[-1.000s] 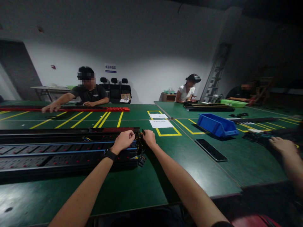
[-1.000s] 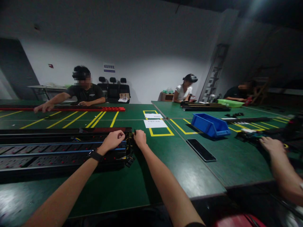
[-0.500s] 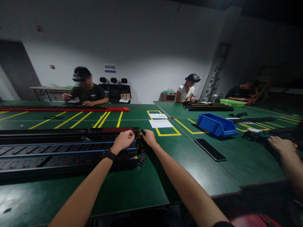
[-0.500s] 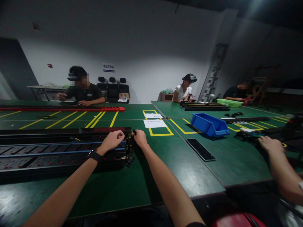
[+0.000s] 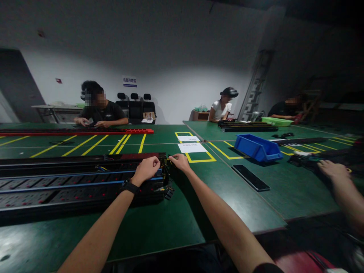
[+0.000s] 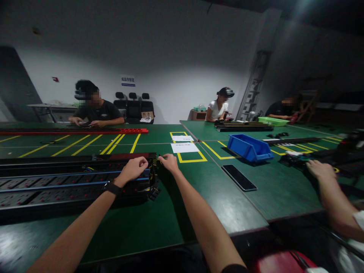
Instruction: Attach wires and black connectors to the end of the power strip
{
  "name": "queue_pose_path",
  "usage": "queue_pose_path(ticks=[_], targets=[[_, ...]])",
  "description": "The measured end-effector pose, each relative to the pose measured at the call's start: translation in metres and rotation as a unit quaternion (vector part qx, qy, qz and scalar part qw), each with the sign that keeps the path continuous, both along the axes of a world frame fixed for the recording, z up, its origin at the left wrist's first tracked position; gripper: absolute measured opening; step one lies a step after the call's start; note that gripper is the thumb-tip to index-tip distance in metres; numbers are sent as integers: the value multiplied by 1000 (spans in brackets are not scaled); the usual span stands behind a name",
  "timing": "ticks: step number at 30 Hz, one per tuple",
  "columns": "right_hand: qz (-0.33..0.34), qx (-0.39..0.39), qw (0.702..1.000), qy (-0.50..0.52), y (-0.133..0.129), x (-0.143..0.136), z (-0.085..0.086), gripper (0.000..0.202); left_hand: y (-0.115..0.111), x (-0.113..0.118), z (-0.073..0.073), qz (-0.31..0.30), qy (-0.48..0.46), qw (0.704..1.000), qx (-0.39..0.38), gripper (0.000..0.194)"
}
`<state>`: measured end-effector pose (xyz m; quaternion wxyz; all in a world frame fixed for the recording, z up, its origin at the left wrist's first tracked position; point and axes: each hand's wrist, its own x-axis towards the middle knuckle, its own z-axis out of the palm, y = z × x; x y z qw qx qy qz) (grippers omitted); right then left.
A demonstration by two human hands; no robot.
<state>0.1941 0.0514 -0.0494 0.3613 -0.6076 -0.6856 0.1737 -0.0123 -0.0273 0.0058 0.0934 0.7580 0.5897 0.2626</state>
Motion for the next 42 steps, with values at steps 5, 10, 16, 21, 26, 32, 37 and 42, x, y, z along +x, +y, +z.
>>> queue_pose_path(ticks=[5,10,16,21,26,32,37,42], targets=[[-16,-45,992,121,9,19,-5,50,2,-1,-2,-4,2,1000,3,22],[-19,8,996,87,9,18,-7,46,1,-1,0,-1,2,1000,-3,23],[9,66,997,-37,-3,-1,-4,34,0,-1,0,5,4,1000,-2,23],[-1,60,992,-116,-10,-13,-1,30,-1,0,0,10,4,1000,-6,23],[-10,52,986,-161,-10,-17,0,20,-1,0,0,7,8,1000,-4,22],[-2,53,977,-206,-14,-20,4,17,-2,0,1,2,10,1000,-1,21],[2,59,971,-232,-16,-22,6,18,-3,1,2,1,12,1000,-2,21],[-2,57,976,-210,-13,-21,1,13,-4,1,3,5,12,1000,-6,21]])
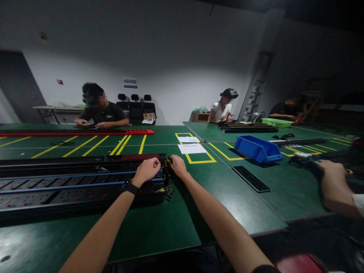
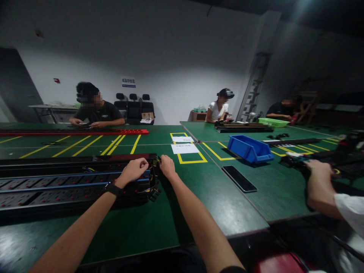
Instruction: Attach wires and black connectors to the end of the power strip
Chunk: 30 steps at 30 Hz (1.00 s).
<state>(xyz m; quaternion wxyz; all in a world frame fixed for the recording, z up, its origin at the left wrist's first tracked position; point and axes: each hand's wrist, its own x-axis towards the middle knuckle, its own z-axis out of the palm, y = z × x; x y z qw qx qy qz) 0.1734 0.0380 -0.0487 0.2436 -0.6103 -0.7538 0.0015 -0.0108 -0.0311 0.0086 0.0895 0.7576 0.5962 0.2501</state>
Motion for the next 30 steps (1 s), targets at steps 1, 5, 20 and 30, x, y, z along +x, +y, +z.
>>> queue_pose_path(ticks=[1,5,20,30], targets=[[0,0,1000,8,1,0,-1,13,0,0,0,0,0,1000,-1,21],[-8,-8,1000,26,1,1,-4,16,-1,0,2,1,2,1000,-6,21],[-20,-28,999,-12,-4,0,-1,19,1,-1,-1,-9,3,1000,4,20],[-12,-32,999,-14,-4,0,-1,19,2,-1,-1,-6,6,1000,1,21]])
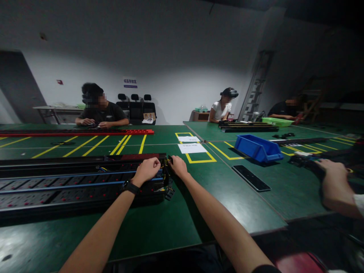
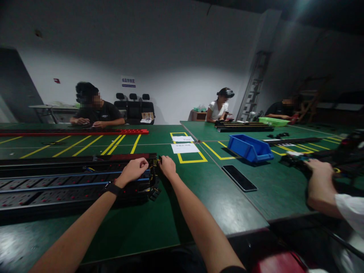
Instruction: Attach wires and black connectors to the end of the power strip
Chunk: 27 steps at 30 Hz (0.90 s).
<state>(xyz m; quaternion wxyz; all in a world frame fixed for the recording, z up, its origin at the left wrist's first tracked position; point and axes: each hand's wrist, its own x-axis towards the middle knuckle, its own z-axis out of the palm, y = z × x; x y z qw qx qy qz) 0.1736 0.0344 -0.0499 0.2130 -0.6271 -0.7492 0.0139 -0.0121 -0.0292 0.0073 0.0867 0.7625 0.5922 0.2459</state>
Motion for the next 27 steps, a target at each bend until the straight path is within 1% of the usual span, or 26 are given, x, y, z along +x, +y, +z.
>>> queue_pose_path(ticks=[6,13,18,24,27], targets=[[3,19,1000,-1,-1,1,-1,20,0,0,0,0,1,1000,-1,20],[6,47,999,2,-4,0,2,21,0,0,0,5,3,1000,-4,20],[10,36,999,0,-5,0,4,22,-1,1,0,7,7,1000,-2,21],[12,48,999,12,-3,0,2,21,-2,1,1,11,6,1000,-8,21],[11,40,999,16,-1,-1,2,20,-2,1,2,10,7,1000,-8,21]])
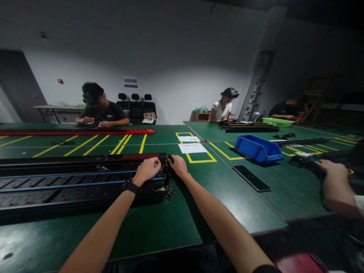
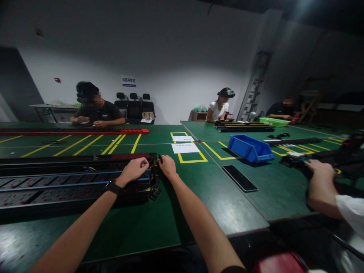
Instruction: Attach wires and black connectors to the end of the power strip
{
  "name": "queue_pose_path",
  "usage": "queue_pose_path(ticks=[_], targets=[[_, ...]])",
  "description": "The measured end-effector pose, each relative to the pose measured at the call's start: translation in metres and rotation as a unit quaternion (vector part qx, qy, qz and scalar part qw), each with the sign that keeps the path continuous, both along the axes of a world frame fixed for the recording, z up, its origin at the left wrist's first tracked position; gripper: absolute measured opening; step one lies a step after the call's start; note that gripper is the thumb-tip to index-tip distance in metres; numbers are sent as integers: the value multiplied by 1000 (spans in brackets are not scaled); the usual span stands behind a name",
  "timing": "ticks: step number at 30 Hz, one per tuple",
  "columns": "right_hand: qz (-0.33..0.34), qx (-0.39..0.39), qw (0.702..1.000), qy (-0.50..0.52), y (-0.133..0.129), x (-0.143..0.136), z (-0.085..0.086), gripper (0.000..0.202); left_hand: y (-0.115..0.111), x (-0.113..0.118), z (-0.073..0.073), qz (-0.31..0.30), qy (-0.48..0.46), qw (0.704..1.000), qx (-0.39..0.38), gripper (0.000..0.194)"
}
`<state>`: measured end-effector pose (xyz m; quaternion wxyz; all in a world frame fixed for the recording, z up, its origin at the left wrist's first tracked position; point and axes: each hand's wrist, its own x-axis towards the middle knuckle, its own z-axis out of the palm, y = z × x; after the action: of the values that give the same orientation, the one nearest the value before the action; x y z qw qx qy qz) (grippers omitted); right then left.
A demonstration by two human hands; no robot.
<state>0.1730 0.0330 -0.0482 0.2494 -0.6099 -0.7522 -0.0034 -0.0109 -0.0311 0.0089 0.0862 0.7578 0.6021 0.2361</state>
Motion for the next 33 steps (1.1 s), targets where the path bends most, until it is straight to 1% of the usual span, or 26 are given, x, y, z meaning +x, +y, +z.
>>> queue_pose_path(ticks=[8,17,21,27,33], targets=[[2,-14,1000,7,0,1,0,19,-1,0,1,-1,2,1000,0,22],[6,-30,1000,4,-3,1,4,21,-2,0,2,-1,4,1000,-2,21],[6,-35,999,-11,-1,0,4,21,-2,1,1,-1,7,1000,0,21],[25,-22,998,-44,-2,1,4,21,-2,2,2,2,9,1000,-2,21],[18,-24,999,-37,-2,1,4,20,-4,2,4,5,8,1000,-7,21]])
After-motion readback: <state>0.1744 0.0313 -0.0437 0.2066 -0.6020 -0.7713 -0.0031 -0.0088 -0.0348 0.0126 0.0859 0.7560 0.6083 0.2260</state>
